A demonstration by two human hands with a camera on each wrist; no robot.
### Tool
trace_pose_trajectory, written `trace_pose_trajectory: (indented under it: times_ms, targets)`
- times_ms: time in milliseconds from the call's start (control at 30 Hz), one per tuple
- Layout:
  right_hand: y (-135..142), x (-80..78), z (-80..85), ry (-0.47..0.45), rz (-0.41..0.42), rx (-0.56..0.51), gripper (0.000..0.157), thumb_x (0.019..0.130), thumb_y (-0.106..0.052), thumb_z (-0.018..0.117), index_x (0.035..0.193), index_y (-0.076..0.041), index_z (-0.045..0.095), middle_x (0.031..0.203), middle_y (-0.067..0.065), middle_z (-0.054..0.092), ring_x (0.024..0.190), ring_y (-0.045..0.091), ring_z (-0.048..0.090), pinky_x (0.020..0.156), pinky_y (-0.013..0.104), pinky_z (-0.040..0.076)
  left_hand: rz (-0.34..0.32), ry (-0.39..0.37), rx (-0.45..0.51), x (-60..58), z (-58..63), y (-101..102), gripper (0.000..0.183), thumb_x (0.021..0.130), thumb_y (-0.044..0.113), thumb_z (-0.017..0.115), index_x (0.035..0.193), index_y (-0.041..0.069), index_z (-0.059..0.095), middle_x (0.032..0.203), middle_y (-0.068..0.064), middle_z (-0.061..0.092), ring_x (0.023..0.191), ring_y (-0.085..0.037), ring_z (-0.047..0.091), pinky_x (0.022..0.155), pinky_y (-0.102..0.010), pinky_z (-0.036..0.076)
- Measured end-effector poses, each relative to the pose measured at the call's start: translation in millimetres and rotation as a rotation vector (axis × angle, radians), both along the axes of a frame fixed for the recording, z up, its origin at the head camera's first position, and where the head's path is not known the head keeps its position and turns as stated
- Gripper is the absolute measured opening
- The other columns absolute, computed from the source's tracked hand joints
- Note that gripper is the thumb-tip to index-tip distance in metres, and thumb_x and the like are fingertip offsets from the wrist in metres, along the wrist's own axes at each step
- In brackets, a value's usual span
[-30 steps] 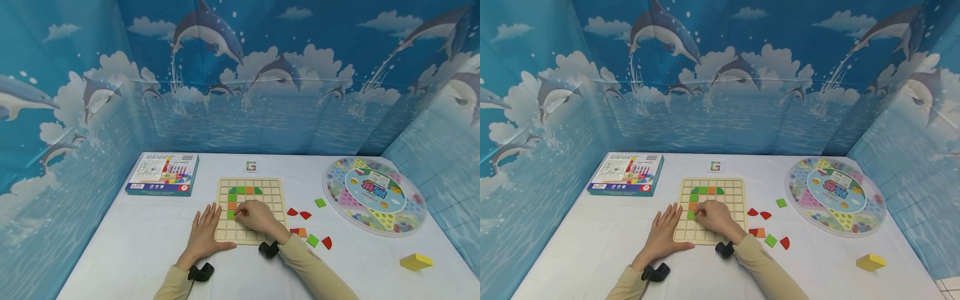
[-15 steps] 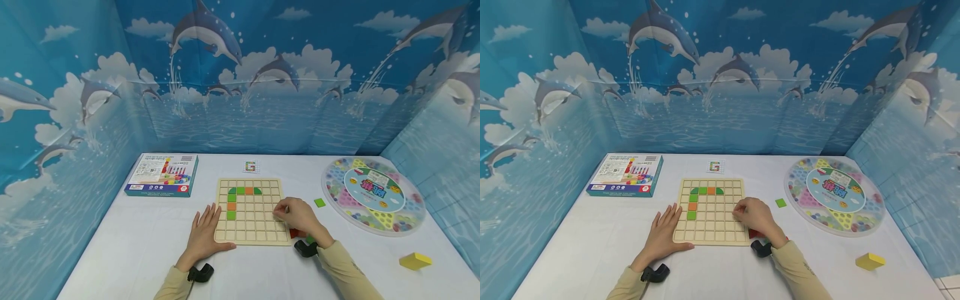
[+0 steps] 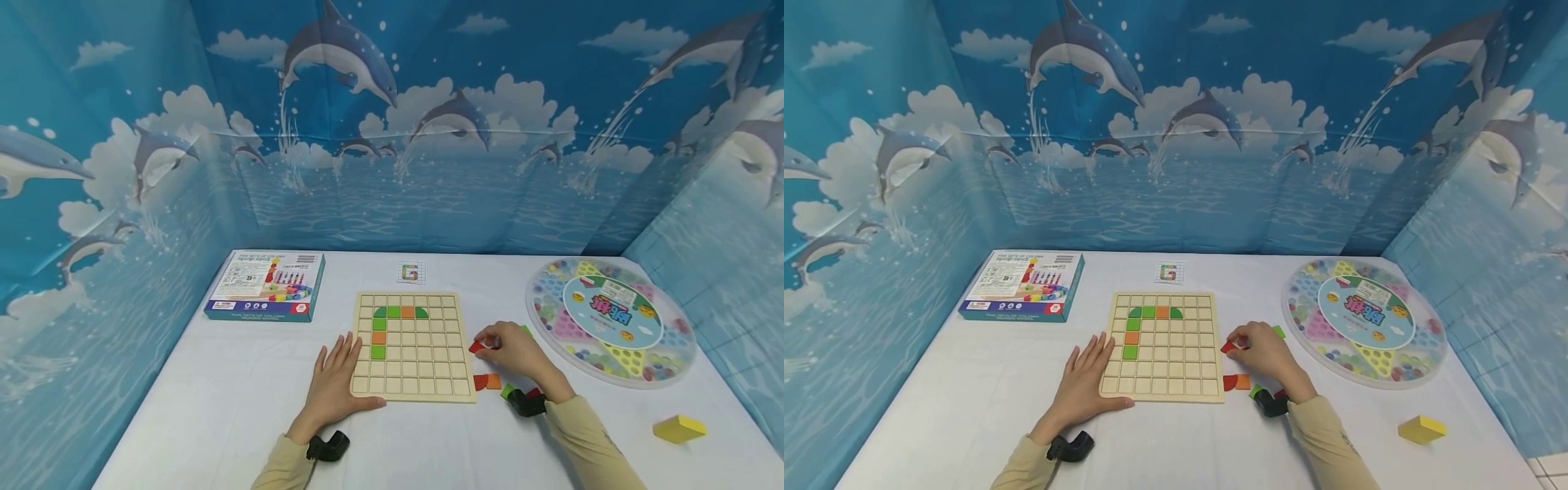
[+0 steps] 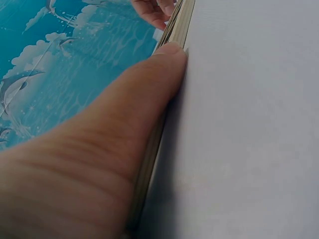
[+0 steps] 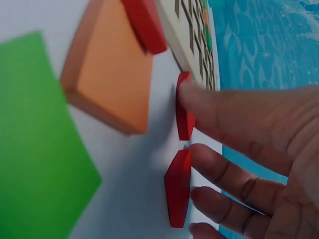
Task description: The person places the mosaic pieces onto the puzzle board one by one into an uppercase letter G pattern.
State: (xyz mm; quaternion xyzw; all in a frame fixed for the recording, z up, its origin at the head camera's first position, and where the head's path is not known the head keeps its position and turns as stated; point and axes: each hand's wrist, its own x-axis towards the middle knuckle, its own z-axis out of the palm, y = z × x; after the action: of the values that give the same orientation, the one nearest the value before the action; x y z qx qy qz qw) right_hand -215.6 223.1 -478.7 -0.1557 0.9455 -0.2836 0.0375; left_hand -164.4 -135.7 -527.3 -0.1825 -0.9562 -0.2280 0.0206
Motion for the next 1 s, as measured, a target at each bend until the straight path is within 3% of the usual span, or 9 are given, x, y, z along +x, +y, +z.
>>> trace_pose_trajectory:
  times_ms: [267, 567, 1000]
  targets:
    - [0, -1.1, -3.8, 0.009, 0.007, 0.015, 0.021, 0.078, -0.014, 0.078, 0.098, -0.010, 0.072, 0.072, -0.005, 0.051, 0.066, 0.015, 0.045, 0.057, 0.030, 0.040, -0.001, 0.004, 0.000, 0.7, 0.4, 0, 0.117, 0.066, 0.072, 0.068, 0.151, 0.006, 0.022, 0.156, -0.013, 0.015, 0.143, -0.028, 0.007, 0.111, -0.050, 0.000]
    - [1, 4.6, -4.3, 0.022, -0.033, 0.002, 0.018, 0.075, -0.012, 0.081, 0.083, -0.014, 0.064, 0.069, -0.004, 0.049, 0.063, 0.014, 0.045, 0.057, 0.029, 0.040, 0.001, 0.008, -0.019, 0.2, 0.6, 0, 0.118, 0.066, 0.073, 0.067, 0.151, 0.007, 0.021, 0.156, -0.013, 0.014, 0.143, -0.027, 0.006, 0.111, -0.050, 0.000]
    - [-9, 19.8, 1.8, 0.069, -0.102, 0.040, 0.019, 0.077, -0.013, 0.078, 0.081, -0.015, 0.059, 0.065, -0.007, 0.049, 0.057, 0.011, 0.047, 0.050, 0.028, 0.037, -0.001, 0.013, -0.014, -0.5, -0.7, -1, 0.118, 0.066, 0.074, 0.066, 0.151, 0.006, 0.022, 0.156, -0.013, 0.015, 0.143, -0.028, 0.007, 0.111, -0.050, 0.000]
